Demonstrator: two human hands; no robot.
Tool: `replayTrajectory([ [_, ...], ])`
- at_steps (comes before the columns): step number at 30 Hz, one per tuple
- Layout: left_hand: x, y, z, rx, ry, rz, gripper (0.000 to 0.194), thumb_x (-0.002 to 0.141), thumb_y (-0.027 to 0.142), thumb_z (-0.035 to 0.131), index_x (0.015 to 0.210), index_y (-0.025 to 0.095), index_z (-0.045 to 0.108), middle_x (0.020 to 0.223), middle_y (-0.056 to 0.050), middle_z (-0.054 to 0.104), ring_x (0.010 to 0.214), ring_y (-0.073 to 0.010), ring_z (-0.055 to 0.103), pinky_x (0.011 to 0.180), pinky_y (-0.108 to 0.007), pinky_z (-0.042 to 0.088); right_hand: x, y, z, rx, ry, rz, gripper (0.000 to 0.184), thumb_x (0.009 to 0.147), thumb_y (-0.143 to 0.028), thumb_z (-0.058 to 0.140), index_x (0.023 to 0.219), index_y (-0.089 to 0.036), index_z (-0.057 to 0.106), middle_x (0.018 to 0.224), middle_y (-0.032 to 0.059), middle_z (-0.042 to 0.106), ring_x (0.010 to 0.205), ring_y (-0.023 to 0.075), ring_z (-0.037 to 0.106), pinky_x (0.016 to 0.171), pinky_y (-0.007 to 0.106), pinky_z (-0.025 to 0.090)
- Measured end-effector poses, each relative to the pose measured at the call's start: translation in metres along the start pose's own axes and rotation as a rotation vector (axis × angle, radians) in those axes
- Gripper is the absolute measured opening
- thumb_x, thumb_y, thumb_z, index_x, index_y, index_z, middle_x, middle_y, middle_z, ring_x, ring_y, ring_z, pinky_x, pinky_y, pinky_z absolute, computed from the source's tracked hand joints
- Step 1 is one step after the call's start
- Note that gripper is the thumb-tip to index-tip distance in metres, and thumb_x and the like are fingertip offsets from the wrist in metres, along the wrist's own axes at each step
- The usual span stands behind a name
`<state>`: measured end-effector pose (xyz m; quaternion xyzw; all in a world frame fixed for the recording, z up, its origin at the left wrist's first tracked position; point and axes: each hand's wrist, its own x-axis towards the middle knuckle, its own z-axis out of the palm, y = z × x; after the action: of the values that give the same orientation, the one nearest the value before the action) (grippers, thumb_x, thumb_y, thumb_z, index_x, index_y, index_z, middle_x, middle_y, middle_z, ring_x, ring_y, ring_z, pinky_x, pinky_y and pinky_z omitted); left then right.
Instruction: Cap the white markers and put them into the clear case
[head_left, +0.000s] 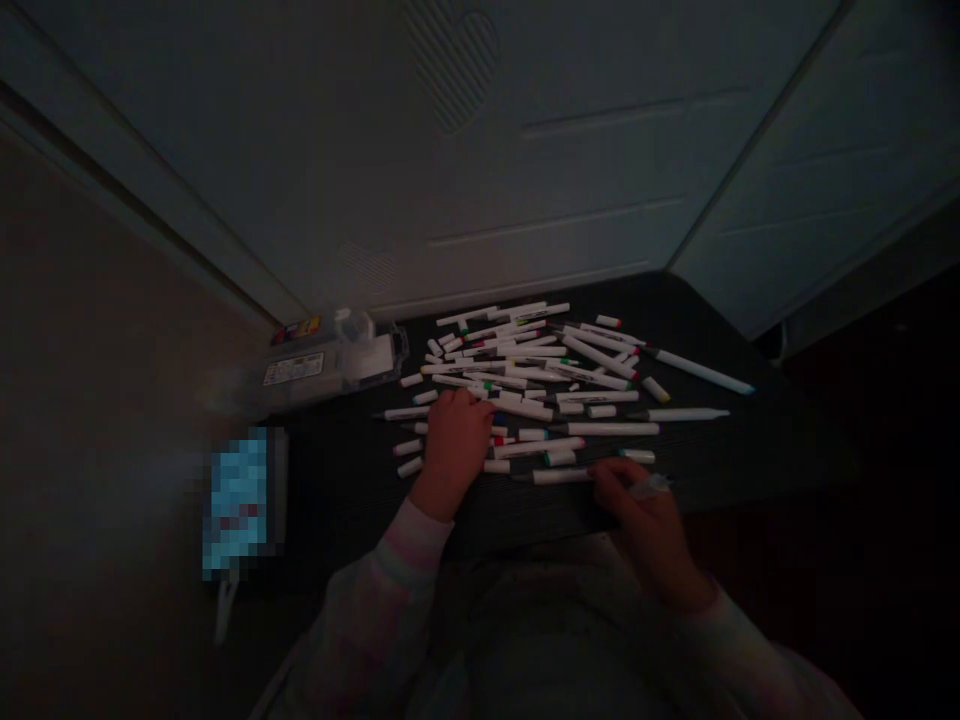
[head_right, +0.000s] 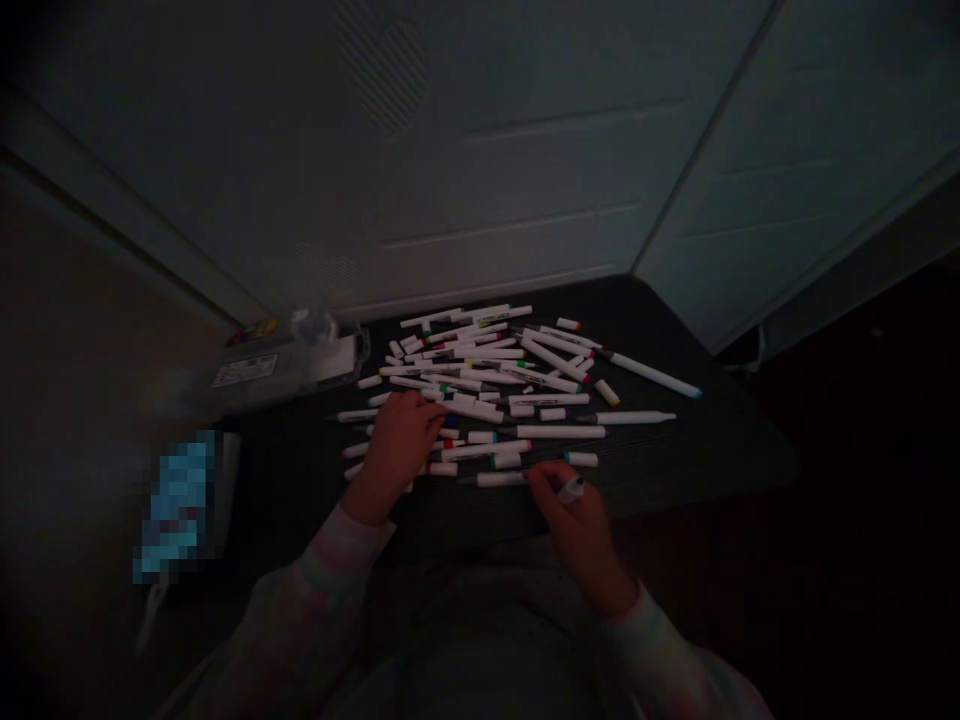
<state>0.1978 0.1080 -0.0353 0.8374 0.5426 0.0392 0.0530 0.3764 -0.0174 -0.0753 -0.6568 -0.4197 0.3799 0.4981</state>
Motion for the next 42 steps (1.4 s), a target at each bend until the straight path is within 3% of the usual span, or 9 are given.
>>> replayTrajectory([
  [42, 0.0035, 0.0014, -0.0056, 0.045, -0.056, 0.018, 0.021, 0.081, 0.025, 0.051, 0.092, 0.023, 0.068, 0.09, -0.007, 0.059, 0.089, -0.0235, 0.047, 0.076, -0.035, 0.036, -0.0027, 0.0041, 0.0004, 0.016, 0.011, 0.015, 0.025, 0.079, -0.042, 0.055, 0.073, -0.019, 0.062, 0.063, 0.0005, 0.054, 0.06, 0.014, 0.048, 0.055, 0.025, 0.035],
])
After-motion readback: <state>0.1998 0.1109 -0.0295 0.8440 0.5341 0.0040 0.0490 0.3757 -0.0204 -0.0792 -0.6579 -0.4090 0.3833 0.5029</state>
